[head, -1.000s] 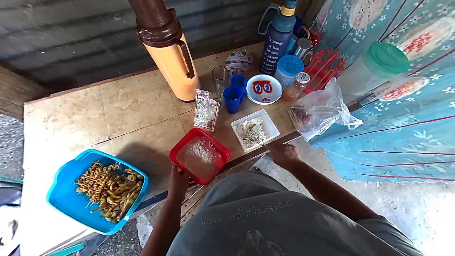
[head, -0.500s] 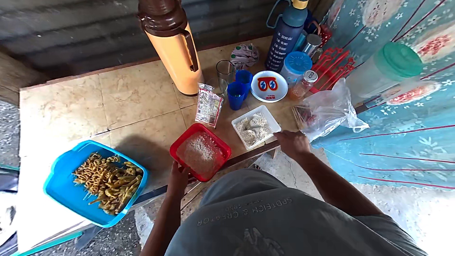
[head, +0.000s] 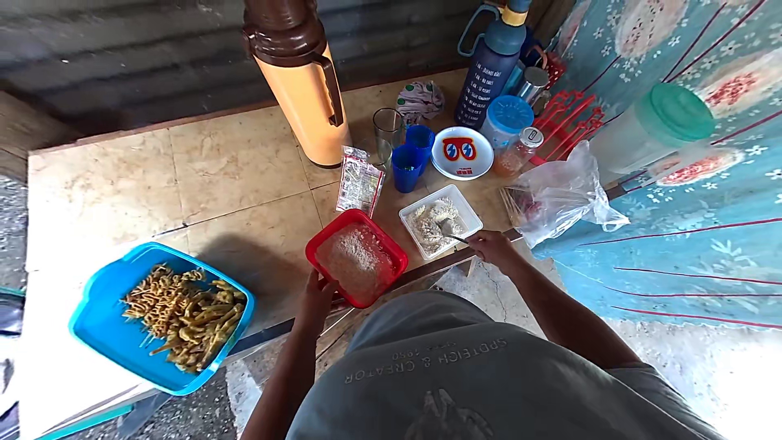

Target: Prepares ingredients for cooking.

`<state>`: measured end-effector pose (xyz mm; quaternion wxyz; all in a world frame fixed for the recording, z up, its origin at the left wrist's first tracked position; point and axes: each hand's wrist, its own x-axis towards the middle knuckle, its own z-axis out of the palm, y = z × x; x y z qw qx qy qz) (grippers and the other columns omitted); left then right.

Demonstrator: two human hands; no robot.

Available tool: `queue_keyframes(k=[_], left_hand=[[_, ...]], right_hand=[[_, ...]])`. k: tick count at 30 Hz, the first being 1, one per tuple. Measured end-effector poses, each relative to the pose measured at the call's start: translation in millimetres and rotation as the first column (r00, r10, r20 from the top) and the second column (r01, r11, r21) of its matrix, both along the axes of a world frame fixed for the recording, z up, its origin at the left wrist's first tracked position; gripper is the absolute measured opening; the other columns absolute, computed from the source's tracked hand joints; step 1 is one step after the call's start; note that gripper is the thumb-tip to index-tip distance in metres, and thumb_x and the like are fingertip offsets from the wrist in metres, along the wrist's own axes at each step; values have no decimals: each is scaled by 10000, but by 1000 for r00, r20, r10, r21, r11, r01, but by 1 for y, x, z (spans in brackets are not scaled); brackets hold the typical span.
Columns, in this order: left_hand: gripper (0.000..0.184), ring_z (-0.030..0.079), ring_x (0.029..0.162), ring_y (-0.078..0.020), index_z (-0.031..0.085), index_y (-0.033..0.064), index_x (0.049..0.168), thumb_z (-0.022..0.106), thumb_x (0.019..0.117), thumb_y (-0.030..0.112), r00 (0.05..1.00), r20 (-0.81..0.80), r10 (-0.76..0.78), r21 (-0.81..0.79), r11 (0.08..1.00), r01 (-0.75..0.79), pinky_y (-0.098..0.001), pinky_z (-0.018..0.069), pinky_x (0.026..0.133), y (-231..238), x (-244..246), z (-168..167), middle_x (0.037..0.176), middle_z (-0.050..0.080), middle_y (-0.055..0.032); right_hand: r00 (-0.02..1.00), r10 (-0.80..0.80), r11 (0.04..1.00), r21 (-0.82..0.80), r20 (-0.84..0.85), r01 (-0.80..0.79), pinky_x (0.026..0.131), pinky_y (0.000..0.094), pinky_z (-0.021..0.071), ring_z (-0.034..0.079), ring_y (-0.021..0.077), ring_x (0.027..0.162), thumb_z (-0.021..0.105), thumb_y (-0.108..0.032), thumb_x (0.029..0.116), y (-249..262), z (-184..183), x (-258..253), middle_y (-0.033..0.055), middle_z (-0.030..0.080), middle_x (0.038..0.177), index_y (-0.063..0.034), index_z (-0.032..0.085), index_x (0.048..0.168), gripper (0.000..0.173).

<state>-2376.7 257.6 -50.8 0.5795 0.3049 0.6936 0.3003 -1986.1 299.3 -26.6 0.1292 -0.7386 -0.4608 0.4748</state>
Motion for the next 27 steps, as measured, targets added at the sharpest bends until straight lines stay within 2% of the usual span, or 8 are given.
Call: queue_keyframes(k=[2, 4, 9, 13, 18, 27], left_hand=[[631, 729, 835, -234, 191, 124, 1614, 498, 1066, 65, 999, 39, 7, 12, 1000, -7, -376, 620, 642, -1, 3, 0, 1291, 609, -202], [640, 728, 865, -237, 190, 124, 1616, 509, 1063, 67, 999, 47, 5, 23, 1000, -6, -378, 618, 654, -4, 5, -2, 1344, 588, -204], [621, 726, 940, -241, 242, 110, 1599, 548, 1059, 101, 997, 74, -13, 23, 1000, 12, -390, 618, 705, -12, 2, -6, 1362, 599, -189], [612, 724, 958, -249, 252, 110, 1595, 550, 1060, 100, 997, 77, -26, 15, 1000, 24, -393, 618, 722, -14, 1, -3, 1366, 587, -203], [637, 722, 1016, -275, 229, 127, 1609, 559, 1064, 140, 995, 83, -50, -4, 999, 50, -418, 621, 748, -16, 2, -5, 1423, 559, -200], [634, 730, 993, -257, 256, 107, 1593, 586, 1053, 137, 993, 77, -87, 10, 996, 86, -399, 624, 736, -19, 0, -5, 1379, 590, -194]], right_hand=[[983, -135, 991, -25, -121, 133, 540, 226, 393, 438, 56, 549, 550, -116, 1070, -2, 6, 3, 23, 548, 735, 3, 659, 1201, 208], [974, -181, 983, -3, -135, 182, 527, 210, 380, 430, 46, 536, 543, -110, 1072, -4, 14, 6, 9, 534, 708, 3, 661, 1202, 208], [995, -91, 986, 134, -36, 95, 587, 251, 417, 463, 70, 589, 550, -97, 1068, -5, 41, 3, 45, 591, 761, -6, 683, 1194, 205], [997, -57, 984, 168, -50, 65, 553, 222, 402, 460, 52, 556, 557, -96, 1068, -5, 61, -7, 20, 572, 713, -9, 696, 1160, 188], [981, -130, 978, 142, -144, 150, 515, 191, 386, 452, 37, 522, 546, -84, 1069, -8, 56, -11, 0, 543, 666, 4, 689, 1146, 184], [975, -175, 972, 130, -138, 193, 512, 181, 383, 450, 30, 518, 542, -80, 1070, -14, 51, -8, -6, 533, 658, 17, 690, 1135, 188]])
